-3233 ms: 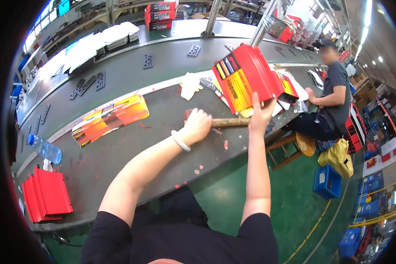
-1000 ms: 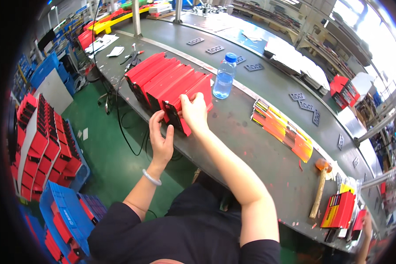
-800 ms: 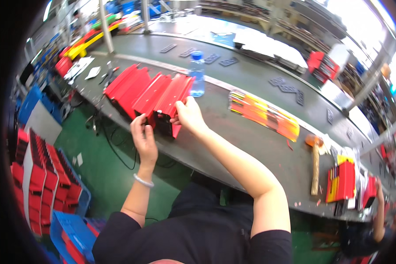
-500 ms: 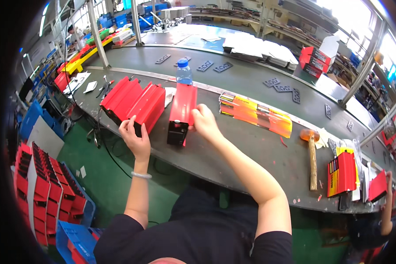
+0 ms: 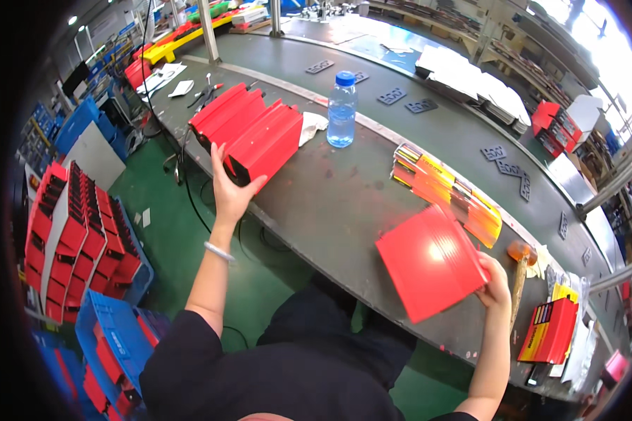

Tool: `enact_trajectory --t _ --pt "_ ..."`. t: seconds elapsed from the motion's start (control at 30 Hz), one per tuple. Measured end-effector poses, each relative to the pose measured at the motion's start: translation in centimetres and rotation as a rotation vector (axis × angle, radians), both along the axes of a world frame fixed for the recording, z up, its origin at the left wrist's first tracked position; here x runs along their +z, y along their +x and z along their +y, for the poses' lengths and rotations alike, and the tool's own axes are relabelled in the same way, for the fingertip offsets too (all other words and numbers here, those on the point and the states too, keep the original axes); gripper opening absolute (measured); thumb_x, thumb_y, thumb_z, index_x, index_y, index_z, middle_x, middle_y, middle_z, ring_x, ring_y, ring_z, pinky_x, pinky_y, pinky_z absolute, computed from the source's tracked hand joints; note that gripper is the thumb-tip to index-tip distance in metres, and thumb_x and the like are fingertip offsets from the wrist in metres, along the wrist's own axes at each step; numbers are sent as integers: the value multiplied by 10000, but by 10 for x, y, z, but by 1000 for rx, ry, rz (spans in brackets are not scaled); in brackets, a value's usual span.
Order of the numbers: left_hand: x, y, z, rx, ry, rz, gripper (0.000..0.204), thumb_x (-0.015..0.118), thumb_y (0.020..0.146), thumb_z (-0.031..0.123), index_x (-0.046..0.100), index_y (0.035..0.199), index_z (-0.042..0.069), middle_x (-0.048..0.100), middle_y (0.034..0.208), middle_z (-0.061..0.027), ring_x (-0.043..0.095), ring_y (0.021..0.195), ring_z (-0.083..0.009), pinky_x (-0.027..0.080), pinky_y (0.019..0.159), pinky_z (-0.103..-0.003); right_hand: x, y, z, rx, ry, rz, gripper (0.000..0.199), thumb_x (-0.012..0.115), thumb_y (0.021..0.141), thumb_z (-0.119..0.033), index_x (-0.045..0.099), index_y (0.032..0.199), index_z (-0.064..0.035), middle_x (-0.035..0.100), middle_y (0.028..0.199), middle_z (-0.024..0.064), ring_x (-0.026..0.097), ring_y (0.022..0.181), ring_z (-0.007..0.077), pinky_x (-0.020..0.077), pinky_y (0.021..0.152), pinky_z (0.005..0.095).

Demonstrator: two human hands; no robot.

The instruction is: Apply adhesive labels and tap components during the assembly of power inverters on a production line.

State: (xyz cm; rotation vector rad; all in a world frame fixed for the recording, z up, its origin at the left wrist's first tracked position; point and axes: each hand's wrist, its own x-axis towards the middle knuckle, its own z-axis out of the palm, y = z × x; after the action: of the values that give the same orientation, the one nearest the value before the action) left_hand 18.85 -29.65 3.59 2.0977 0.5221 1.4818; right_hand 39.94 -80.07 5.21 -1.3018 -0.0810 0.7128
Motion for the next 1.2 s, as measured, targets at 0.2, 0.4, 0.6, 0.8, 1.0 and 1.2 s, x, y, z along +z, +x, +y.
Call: enact_trajectory --t 0.2,0.4,0.6,0.8,1.0,1.2 --pt "1 12 14 -181 -171 -105 749 810 679 23 403 1305 -38 601 1142 -151 604 1019 -210 477 914 -318 -3 22 -66 -8 -223 -121 274 532 920 -194 628 1044 31 672 901 79 643 768 135 523 661 264" --pt "3 10 14 -226 -376 -143 485 798 710 21 529 1108 -48 634 1062 -112 614 963 -171 493 863 -300 -6 32 -81 101 -637 -317 307 497 971 -254 665 990 2 661 833 12 591 743 70 454 662 210" --pt "3 5 9 -284 -958 -410 447 744 805 141 555 1194 30 616 1150 -61 587 1042 -170 446 906 -336 19 32 -67 -22 -847 -422 305 503 961 -317 676 923 -68 572 735 -35 484 641 54 398 555 215" --pt "-22 -18 -24 -369 -1536 -374 433 723 823 314 574 1170 102 612 1138 -40 575 1053 -195 464 896 -349 27 52 -7 179 -815 -738 324 526 942 -306 667 943 -14 581 754 -22 514 698 60 414 614 226" --pt "-25 -6 -90 -417 -1650 -664 413 669 878 277 547 1169 11 605 1118 -59 549 1090 -215 437 1012 -364 21 91 71 136 -936 -1080 372 563 913 -304 619 1138 -14 647 1090 164 621 1024 272 469 888 344" --pt "-12 -29 -162 -825 -1919 -372 313 526 960 253 587 1027 -47 665 1009 -203 648 990 -298 538 880 -363 8 121 141 261 -1099 -1372 449 596 854 -369 563 1216 -105 597 1195 127 577 1085 305 469 909 419"
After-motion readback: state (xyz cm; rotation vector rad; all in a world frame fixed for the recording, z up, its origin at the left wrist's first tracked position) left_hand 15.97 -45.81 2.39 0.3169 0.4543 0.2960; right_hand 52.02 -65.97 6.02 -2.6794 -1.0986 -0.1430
